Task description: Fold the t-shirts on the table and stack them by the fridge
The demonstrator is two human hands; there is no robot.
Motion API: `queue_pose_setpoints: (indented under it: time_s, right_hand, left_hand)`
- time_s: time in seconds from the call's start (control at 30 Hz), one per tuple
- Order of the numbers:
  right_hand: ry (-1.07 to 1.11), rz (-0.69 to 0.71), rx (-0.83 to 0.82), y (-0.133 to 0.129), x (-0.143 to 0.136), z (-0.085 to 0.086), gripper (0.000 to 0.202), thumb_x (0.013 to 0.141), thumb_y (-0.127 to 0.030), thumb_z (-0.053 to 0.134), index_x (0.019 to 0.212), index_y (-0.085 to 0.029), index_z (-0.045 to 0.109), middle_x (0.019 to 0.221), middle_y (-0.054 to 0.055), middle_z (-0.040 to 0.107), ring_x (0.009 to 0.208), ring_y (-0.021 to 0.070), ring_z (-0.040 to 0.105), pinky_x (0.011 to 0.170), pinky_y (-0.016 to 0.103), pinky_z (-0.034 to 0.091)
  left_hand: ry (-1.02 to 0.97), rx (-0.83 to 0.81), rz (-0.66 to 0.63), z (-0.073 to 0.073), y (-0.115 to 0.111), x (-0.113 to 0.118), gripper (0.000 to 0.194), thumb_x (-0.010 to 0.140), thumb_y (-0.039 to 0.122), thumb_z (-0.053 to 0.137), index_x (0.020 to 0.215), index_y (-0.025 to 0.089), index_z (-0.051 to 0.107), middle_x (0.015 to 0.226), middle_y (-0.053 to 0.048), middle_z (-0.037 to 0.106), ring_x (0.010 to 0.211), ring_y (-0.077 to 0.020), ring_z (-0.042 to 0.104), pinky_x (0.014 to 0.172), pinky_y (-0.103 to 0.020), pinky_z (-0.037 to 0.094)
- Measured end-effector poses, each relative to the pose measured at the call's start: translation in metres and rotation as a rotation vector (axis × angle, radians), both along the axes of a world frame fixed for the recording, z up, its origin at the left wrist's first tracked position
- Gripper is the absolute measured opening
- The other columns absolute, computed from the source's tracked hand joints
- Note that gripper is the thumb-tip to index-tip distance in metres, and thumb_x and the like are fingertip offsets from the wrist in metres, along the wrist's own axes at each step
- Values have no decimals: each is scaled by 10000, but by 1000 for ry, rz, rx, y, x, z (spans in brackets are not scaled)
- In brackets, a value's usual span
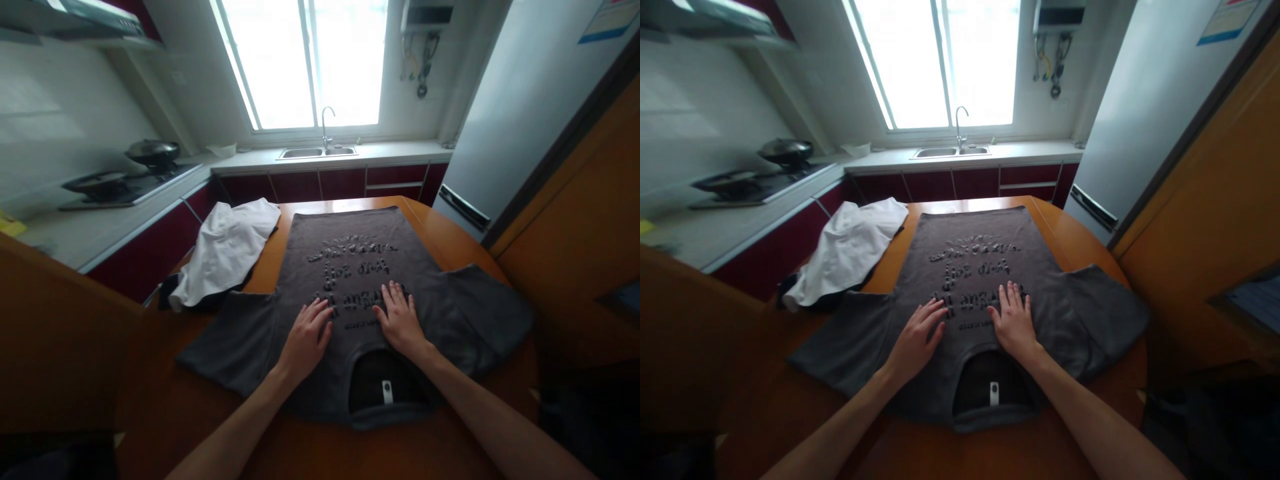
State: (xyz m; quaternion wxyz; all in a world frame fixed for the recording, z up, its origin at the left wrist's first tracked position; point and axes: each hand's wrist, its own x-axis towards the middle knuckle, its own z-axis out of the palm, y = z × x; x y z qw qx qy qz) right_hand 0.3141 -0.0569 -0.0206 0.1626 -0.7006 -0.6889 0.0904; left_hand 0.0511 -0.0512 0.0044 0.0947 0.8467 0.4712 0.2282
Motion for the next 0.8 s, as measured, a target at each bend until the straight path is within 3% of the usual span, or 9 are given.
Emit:
queue_pose_setpoints:
  time_s: [0.17,0.37,0.53,0.67,0.8]
  right_hand:
    - [150,-5,123,4,4,1,573,1043,-405,336,1531,-119,430,1646,156,288,1544,287,204,1229,560,190]
    - [389,48,377,2,11,6,484,1024,-384,400,1423,-162,559,1537,156,479,1470,276,372,1200,514,308]
    - [481,61,558,3,16,16,346,979,-297,474,1249,-194,665,1300,125,645,1257,264,552,1116,470,413]
    - [522,42,638,4,19,19,285,944,-236,496,1149,-205,690,1145,102,687,1100,259,598,992,446,476]
    - [591,112,653,5,24,23,287,875,-108,465,989,-212,706,954,66,703,933,231,620,839,372,492]
  left_hand:
    - [-54,35,-44,-1,-3,0,362,999,220,459,1324,232,617,1464,-75,575,1431,-244,454,1217,-532,341]
    - [-80,54,-60,0,-6,1,368,977,189,490,1318,230,623,1443,-81,592,1402,-255,487,1201,-540,367]
    - [-95,68,-70,-1,-8,4,368,978,196,497,1325,230,616,1423,-88,602,1380,-259,506,1191,-538,383]
    - [-113,78,-93,0,-7,4,363,975,190,497,1319,220,611,1394,-89,618,1365,-252,519,1181,-516,404]
    - [-148,100,-99,1,-5,3,359,974,184,498,1313,223,610,1366,-87,630,1339,-245,540,1164,-498,431]
